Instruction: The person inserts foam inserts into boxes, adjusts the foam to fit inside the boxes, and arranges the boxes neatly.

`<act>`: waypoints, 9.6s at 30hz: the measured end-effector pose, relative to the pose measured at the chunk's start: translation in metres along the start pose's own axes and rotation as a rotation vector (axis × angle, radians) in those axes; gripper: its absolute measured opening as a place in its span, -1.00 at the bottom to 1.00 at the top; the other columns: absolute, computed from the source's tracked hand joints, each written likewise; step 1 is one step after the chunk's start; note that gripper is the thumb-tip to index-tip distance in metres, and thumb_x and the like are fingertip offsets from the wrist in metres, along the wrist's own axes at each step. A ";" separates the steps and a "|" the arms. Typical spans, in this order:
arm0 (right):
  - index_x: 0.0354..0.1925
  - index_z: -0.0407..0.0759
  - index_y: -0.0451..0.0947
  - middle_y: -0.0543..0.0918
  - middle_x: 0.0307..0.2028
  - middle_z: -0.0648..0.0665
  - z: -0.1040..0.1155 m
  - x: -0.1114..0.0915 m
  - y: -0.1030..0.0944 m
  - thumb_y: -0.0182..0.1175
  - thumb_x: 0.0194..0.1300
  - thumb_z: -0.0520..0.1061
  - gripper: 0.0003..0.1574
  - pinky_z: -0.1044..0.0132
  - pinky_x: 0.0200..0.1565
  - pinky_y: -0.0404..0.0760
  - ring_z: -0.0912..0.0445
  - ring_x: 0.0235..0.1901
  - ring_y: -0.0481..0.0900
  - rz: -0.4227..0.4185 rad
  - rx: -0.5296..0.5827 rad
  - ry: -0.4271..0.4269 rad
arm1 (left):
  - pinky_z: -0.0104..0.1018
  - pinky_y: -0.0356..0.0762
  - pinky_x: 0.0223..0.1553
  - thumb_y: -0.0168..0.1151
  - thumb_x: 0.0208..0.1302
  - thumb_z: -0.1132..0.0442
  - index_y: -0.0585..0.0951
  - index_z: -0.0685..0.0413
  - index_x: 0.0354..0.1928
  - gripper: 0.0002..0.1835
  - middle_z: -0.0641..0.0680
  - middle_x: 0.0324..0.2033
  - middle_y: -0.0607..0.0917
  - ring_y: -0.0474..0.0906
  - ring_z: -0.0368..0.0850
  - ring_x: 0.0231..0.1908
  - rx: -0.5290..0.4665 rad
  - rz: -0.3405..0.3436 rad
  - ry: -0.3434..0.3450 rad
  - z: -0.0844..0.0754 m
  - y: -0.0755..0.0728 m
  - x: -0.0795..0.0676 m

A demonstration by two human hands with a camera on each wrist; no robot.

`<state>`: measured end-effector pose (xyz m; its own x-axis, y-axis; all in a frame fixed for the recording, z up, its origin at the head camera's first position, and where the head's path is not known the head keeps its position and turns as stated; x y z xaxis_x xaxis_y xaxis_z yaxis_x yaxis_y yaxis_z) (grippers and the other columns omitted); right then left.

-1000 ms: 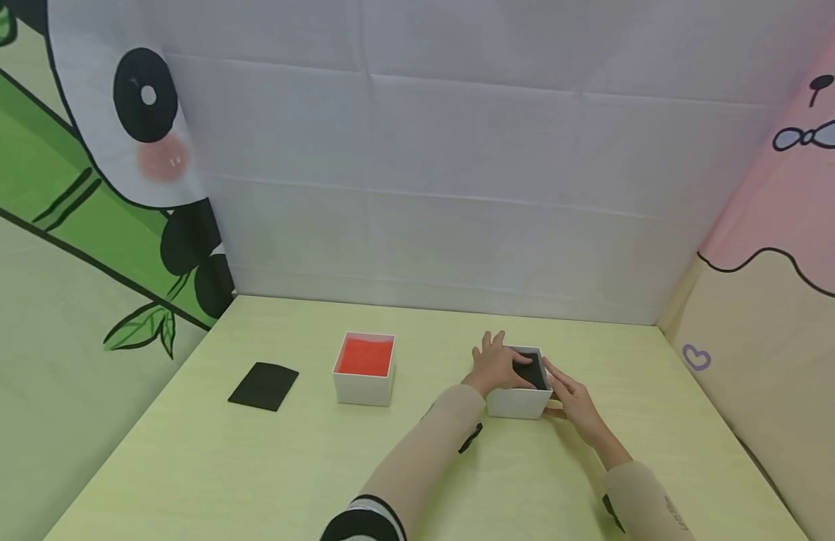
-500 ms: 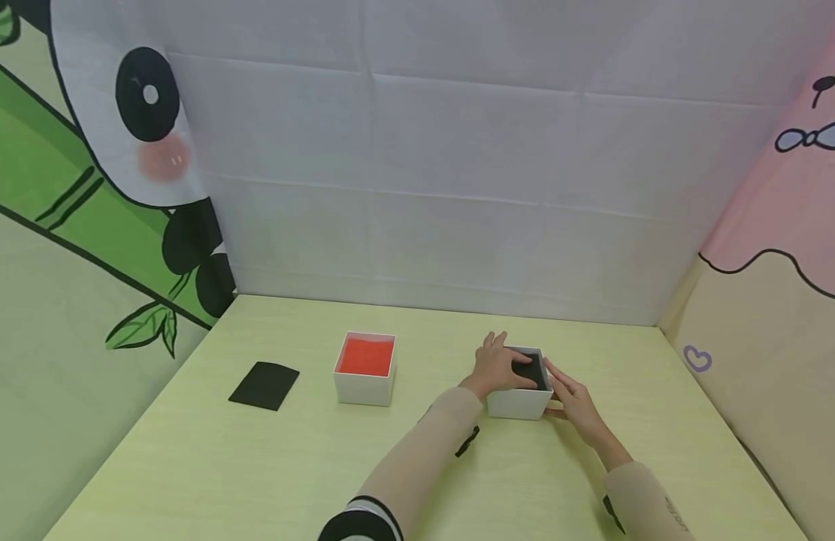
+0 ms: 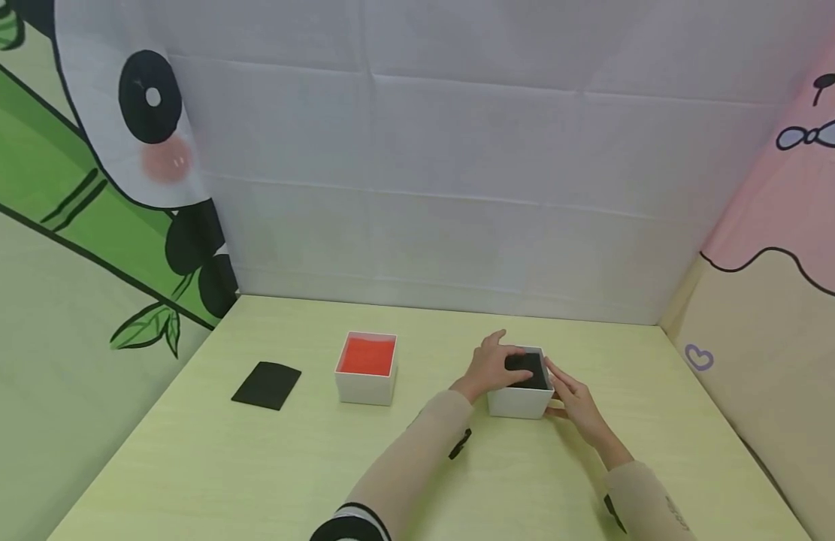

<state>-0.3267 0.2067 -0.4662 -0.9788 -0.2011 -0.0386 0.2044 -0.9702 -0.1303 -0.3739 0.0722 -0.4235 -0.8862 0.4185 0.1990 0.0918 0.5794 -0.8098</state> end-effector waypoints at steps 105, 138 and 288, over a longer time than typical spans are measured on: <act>0.36 -0.17 -0.06 0.12 0.23 -0.44 -0.002 0.000 0.001 -0.24 0.44 -0.11 -0.41 0.05 -0.15 0.50 0.28 -0.26 0.50 -0.016 -0.005 0.020 | -0.19 0.33 0.05 0.24 0.12 0.19 0.58 0.16 -0.07 -0.67 0.08 -0.02 0.50 0.35 -0.06 0.04 -0.171 -0.118 0.113 0.009 -0.093 -0.157; 0.36 -0.10 -0.02 0.19 0.24 -0.29 -0.006 0.000 -0.001 -0.18 0.41 -0.01 -0.38 0.12 -0.19 0.54 0.26 -0.25 0.51 -0.017 -0.005 0.016 | -0.12 0.45 -0.10 0.31 0.03 0.25 0.63 0.04 -0.16 -0.73 -0.04 -0.13 0.55 0.43 -0.12 -0.07 -0.136 -0.242 -0.029 0.057 -0.149 -0.221; 0.36 -0.17 -0.09 0.08 0.26 -0.40 -0.004 -0.001 0.001 -0.21 0.42 0.01 -0.35 0.08 -0.18 0.52 0.27 -0.24 0.49 0.009 -0.026 -0.017 | 0.08 0.38 -0.12 0.23 0.12 0.27 0.49 0.35 0.02 -0.58 0.46 -0.03 0.44 0.32 0.38 -0.02 -0.075 -0.075 -0.486 0.291 -0.232 -0.253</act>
<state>-0.3250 0.2065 -0.4701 -0.9769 -0.2123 -0.0227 0.2132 -0.9646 -0.1554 -0.3032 -0.3717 -0.4472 -0.9992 0.0101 -0.0398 0.0368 0.6518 -0.7575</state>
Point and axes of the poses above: each hand's wrist, its own x-axis towards the middle knuckle, its own y-axis out of the palm, z = x × y, the point moved 8 cm from there along x, towards the middle knuckle
